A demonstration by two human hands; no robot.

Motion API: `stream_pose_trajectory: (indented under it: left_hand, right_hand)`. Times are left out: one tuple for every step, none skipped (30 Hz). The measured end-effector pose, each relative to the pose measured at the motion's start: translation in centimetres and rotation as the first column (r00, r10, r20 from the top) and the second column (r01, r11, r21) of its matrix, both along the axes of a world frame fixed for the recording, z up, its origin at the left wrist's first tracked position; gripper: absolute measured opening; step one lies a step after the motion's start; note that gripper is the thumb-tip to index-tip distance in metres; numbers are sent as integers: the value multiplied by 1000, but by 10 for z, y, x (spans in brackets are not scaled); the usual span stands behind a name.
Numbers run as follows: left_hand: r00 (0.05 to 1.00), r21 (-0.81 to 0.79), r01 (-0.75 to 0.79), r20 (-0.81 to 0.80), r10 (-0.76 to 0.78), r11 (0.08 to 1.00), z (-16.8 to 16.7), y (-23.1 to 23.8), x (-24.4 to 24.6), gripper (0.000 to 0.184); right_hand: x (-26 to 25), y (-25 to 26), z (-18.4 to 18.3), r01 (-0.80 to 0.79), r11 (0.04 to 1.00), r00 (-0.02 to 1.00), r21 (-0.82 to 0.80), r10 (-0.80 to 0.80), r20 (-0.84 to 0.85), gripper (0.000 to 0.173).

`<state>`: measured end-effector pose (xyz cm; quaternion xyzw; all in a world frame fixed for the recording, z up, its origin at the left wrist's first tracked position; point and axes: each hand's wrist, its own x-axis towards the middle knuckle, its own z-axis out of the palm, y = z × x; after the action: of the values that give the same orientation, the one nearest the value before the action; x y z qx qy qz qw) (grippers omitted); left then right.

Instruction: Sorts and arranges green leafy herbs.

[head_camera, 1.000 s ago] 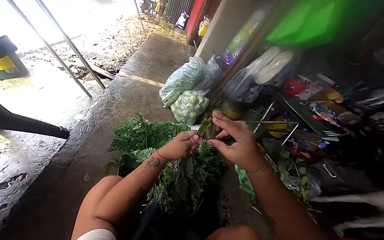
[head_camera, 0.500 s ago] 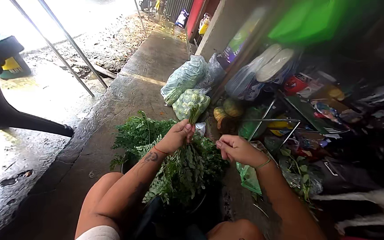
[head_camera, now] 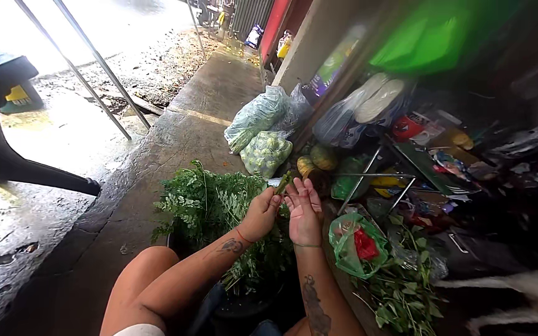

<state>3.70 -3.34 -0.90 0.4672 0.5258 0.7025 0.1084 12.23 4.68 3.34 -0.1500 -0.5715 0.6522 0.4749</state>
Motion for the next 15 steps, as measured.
stream_pose_trajectory:
  left_hand:
    - [997,-95,-32,-71,26,995,0,-2,-4,32]
    - [986,-163,-51,-162,24,985,0,-4,-5,32]
    - [966,-202,-53,-258,-1,978,-1,-7,-5,32]
    - [938,-219,-41,-346,-38,975,-1,-8,-4,32]
    - [901,-211,-31,-429,-65,977,-3,-8,-4,32]
    - [872,-189,-12,-482,-82,982,-4,-8,-5,32]
    - [859,-156,3,-505,-82,988,-4,-9,-6,33]
    - [864,-117,8,-499,-66,993,-3,-11,-7,33]
    - [884,-73,1,-466,-35,997,-1,-13,-10,34]
    - [914,-37,-16,-406,0,999,0,-15,-14,35]
    - [944,-15,-41,-327,34,999,0,-15,-19,34]
    - [967,-11,-71,-245,66,997,1,-16,-25,34]
    - [984,-20,-93,-157,89,995,2,-18,-31,32]
    - [993,-34,-103,-62,101,994,2,-18,-36,32]
    - [994,-45,-107,28,108,993,-1,-17,-41,31]
  right_hand:
    - [2,-3,-3,-29,987,999,161,22,43,65]
    - [4,-4,-1,-40,953,995,299,13,94,76]
    - [5,-4,3,-31,917,988,398,-31,149,80]
    - [6,-1,12,-23,891,977,454,-77,201,79]
    - [8,5,22,-29,896,962,444,-96,257,72]
    - [9,13,33,-54,930,948,363,-67,312,60]
    - [11,23,41,-89,967,931,239,-4,365,48]
    - [12,34,45,-114,987,909,116,57,412,40]
    - [13,45,44,-113,992,878,53,75,472,43]
    - [14,54,36,-88,991,834,99,18,551,48]
    - [17,59,25,-76,965,776,252,-102,623,46]
    - [23,58,12,-119,894,732,433,-216,646,43]
    - [30,54,1,-196,788,744,584,-269,612,39]
    - [35,48,-9,-242,664,806,708,-269,528,38]
    - [39,43,-15,-240,575,882,782,-208,423,37]
